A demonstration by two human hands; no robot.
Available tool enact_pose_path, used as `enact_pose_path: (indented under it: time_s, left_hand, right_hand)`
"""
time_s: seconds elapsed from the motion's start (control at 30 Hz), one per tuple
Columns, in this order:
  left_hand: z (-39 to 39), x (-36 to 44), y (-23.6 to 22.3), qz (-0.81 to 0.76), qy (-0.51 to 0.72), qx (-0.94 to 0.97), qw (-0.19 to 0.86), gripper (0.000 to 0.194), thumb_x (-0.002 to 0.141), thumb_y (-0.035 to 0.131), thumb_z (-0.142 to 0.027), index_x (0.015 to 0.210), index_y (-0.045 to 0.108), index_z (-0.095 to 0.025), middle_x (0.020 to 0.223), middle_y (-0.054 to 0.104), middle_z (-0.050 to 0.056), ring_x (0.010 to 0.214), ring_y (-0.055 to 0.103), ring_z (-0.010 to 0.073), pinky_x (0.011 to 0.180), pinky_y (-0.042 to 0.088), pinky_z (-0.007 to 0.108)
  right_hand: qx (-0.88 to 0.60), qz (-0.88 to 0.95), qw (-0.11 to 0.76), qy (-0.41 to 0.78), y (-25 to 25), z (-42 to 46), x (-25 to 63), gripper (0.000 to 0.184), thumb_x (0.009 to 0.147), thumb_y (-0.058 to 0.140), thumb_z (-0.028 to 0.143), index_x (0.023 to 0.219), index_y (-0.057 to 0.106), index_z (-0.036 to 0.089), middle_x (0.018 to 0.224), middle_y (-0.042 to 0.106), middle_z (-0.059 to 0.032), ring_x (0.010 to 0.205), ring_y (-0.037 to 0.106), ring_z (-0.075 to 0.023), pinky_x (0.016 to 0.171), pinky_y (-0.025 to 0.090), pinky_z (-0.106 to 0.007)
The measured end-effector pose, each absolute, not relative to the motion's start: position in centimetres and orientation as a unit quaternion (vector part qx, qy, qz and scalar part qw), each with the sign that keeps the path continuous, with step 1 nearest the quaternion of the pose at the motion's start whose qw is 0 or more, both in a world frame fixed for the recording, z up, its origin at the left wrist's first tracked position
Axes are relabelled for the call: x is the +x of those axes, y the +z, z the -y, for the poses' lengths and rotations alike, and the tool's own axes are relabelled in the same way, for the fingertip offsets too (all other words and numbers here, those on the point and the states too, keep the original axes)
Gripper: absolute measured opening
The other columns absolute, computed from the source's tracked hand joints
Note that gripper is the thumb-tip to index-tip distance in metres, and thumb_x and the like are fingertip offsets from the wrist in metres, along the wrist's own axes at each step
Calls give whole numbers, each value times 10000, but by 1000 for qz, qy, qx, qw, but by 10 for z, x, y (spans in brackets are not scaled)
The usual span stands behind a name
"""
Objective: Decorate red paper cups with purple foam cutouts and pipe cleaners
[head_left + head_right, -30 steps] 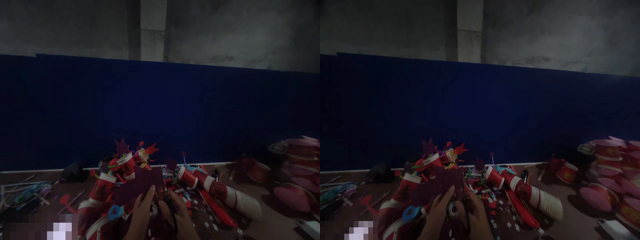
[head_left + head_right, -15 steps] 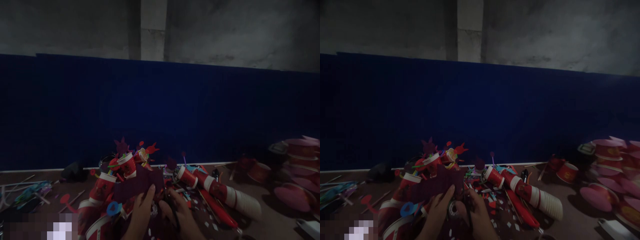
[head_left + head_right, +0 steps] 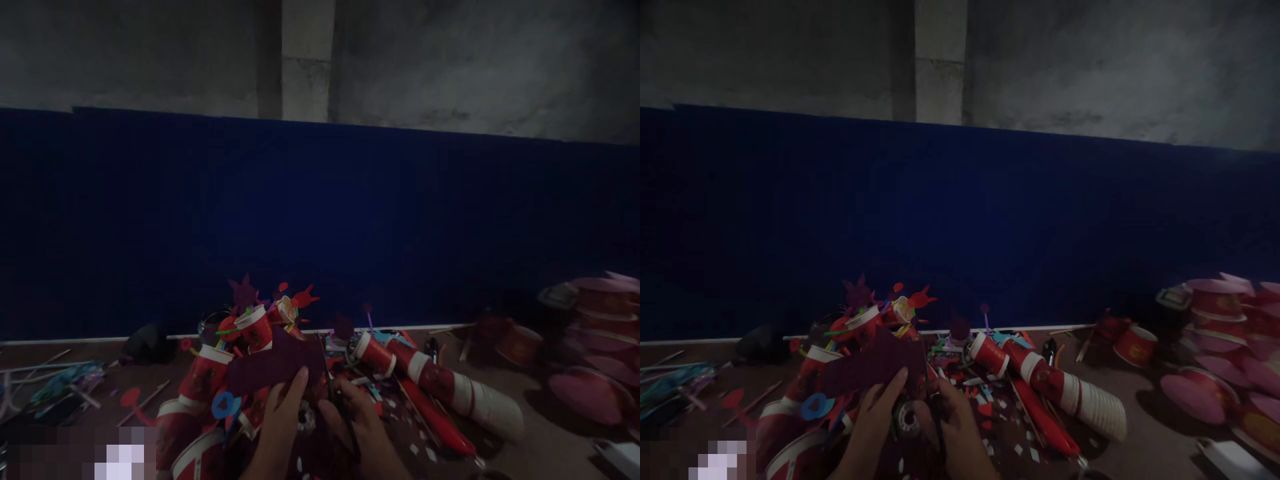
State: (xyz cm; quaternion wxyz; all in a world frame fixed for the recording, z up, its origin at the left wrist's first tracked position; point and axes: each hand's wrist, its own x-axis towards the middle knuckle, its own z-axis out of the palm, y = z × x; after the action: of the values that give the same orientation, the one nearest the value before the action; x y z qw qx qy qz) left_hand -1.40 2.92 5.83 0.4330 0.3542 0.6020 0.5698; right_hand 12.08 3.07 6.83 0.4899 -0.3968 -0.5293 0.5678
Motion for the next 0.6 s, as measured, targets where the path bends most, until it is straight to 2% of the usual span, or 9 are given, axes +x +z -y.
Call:
enact_pose_path:
  time_s: [0.17, 0.3, 0.4, 0.6]
  left_hand:
    - [-33, -13, 57, -629, 578, 336, 397, 340, 528, 718, -406, 802, 688, -208, 762, 648, 31, 907, 577, 256, 859, 412, 318]
    - [-35, -8, 67, -636, 572, 297, 424, 274, 589, 674, -471, 606, 626, -202, 614, 606, 20, 715, 591, 228, 719, 449, 319]
    - [-35, -5, 72, -636, 566, 292, 435, 310, 568, 699, -476, 494, 545, -217, 513, 552, -8, 598, 566, 201, 626, 441, 303]
    - [-34, -6, 77, -651, 559, 258, 444, 312, 555, 722, -472, 526, 554, -211, 524, 570, -21, 638, 567, 199, 650, 416, 296]
  right_hand:
    - [-377, 533, 466, 598, 60, -34, 120, 339, 613, 748, 429, 687, 548, 166, 600, 497, 47, 546, 411, -89, 501, 338, -190]
    - [-374, 532, 443, 617, 63, -34, 118, 360, 619, 738, 452, 662, 516, 171, 509, 444, 74, 457, 346, -62, 432, 271, -180]
    - [-358, 541, 447, 616, 64, -33, 119, 372, 635, 716, 481, 679, 511, 174, 505, 451, 73, 453, 356, -63, 435, 281, -183]
    - [-360, 547, 441, 614, 55, -38, 122, 382, 644, 715, 473, 663, 482, 171, 549, 448, 66, 485, 360, -62, 453, 294, -185]
